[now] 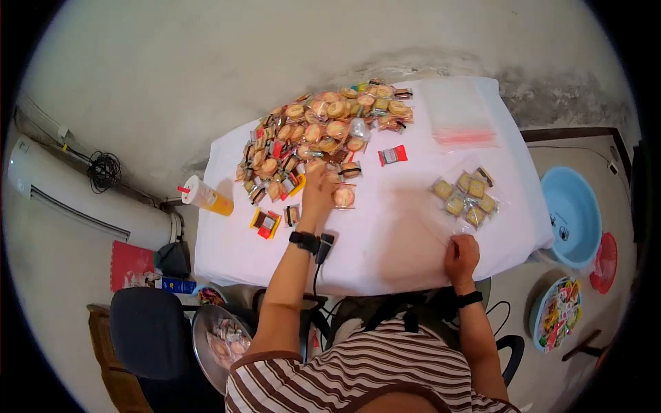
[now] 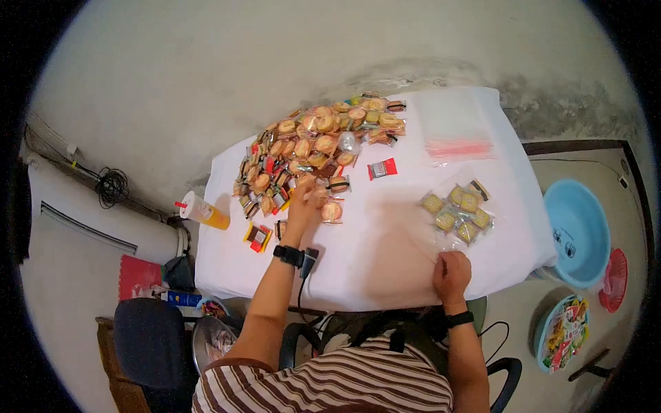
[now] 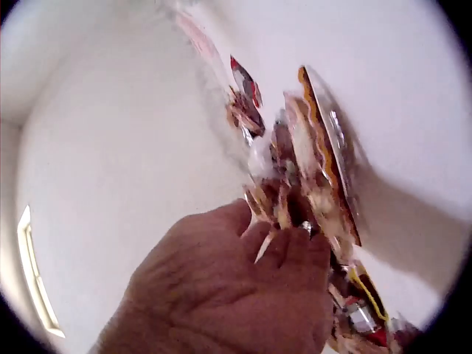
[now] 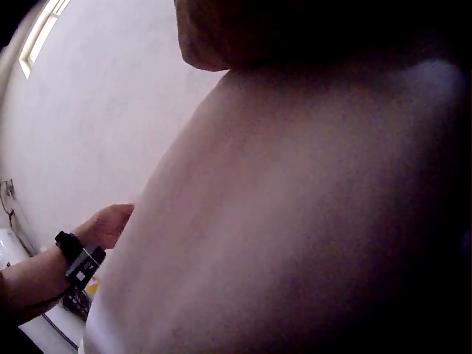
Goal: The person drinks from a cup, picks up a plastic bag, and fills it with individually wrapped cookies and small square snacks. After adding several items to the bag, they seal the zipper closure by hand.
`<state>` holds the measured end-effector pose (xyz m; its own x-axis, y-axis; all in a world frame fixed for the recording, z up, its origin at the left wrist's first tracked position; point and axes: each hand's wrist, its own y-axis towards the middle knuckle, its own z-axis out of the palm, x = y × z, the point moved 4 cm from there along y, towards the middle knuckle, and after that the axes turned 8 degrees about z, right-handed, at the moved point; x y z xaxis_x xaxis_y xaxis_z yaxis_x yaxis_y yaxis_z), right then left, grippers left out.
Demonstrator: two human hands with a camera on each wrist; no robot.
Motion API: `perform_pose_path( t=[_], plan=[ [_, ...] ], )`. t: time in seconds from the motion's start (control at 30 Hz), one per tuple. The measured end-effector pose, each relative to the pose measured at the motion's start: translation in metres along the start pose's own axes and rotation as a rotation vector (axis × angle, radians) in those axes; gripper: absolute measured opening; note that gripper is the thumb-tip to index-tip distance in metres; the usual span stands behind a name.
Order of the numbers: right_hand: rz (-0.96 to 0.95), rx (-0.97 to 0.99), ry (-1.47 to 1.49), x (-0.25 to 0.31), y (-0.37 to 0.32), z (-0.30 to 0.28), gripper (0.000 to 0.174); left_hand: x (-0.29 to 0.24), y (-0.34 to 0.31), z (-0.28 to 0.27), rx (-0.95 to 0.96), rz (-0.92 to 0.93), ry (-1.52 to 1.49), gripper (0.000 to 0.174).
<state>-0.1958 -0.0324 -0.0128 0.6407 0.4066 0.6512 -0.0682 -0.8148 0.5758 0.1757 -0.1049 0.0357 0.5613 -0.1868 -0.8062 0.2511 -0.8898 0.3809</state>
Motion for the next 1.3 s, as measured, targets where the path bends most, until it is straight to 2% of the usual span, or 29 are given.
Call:
perform_pose_path(
  t=[0.07,0.1,0.17,0.2,0.27,0.3,0.33,0.43,0.5,0.53,0.6,0.63,0.7,0.8,0.87,0.9,1.03,1.07,1.13,1.27,1.3],
  plan=[
    [-0.022,-0.017,0.0,0.003,0.002,0.0,0.016,0.045,0.029,-0.016,-0.045,-0.011,0.157,0.056],
    [-0.023,-0.019,-0.017,0.002,0.001,0.001,0.016,0.052,0.043,-0.015,-0.049,-0.012,0.155,0.056],
    [-0.032,-0.022,-0.038,0.002,0.0,0.001,0.016,0.05,0.07,-0.016,-0.234,0.206,0.325,0.07],
    [-0.024,-0.008,-0.056,0.002,0.0,0.001,0.015,0.052,0.083,-0.011,-0.24,0.206,0.319,0.07],
    [-0.022,0.002,-0.078,0.003,0.0,0.002,0.015,0.058,0.104,0.006,-0.172,0.07,0.369,0.08],
    [-0.017,0.004,-0.079,0.004,0.0,0.001,0.015,0.052,0.108,0.018,-0.159,-0.007,0.291,0.078],
    [-0.012,0.006,-0.081,0.004,0.001,0.002,0.015,0.047,0.113,0.027,-0.105,0.05,0.266,0.073],
    [-0.02,-0.008,-0.094,0.004,-0.001,0.003,0.014,0.016,0.102,0.06,-0.112,0.072,0.423,0.067],
    [-0.017,-0.002,-0.089,0.004,0.0,0.003,0.014,-0.006,0.087,0.083,-0.125,0.238,0.459,0.063],
    [-0.013,0.004,-0.085,0.004,0.0,0.003,0.014,-0.009,0.079,0.092,-0.126,0.235,0.457,0.063],
    [-0.015,0.007,-0.079,0.005,0.0,0.003,0.014,-0.019,0.061,0.114,0.1,0.399,0.361,0.056],
    [-0.015,0.002,-0.069,0.006,0.001,0.002,0.015,-0.024,0.05,0.114,0.103,0.398,0.354,0.056],
    [-0.011,0.007,-0.076,0.007,0.001,0.002,0.015,-0.03,0.031,0.123,0.363,0.418,0.235,0.049],
    [-0.004,0.018,-0.082,0.008,0.002,0.001,0.015,-0.021,0.032,0.102,0.364,0.324,0.259,0.045],
    [-0.001,0.023,-0.084,0.006,0.001,0.002,0.014,-0.021,0.048,0.069,0.12,0.35,0.389,0.046],
    [-0.02,0.008,-0.076,0.004,0.0,0.003,0.015,-0.016,0.055,0.06,0.128,0.353,0.386,0.046],
    [-0.043,-0.011,-0.074,0.004,0.0,0.002,0.015,0.028,0.088,0.028,-0.024,0.176,0.62,0.056],
    [-0.039,-0.016,-0.074,0.004,0.0,0.002,0.015,0.034,0.092,0.027,-0.021,0.181,0.62,0.056],
    [-0.041,-0.003,-0.058,0.004,0.0,0.002,0.015,0.043,0.095,0.031,0.101,0.04,0.411,0.056],
    [-0.024,-0.004,-0.08,0.002,-0.001,0.001,0.014,0.029,0.094,0.027,0.095,0.142,0.458,0.046],
    [-0.025,0.005,-0.077,0.003,0.0,0.0,0.014,0.025,0.091,0.02,0.025,0.166,0.411,0.041]
  ],
)
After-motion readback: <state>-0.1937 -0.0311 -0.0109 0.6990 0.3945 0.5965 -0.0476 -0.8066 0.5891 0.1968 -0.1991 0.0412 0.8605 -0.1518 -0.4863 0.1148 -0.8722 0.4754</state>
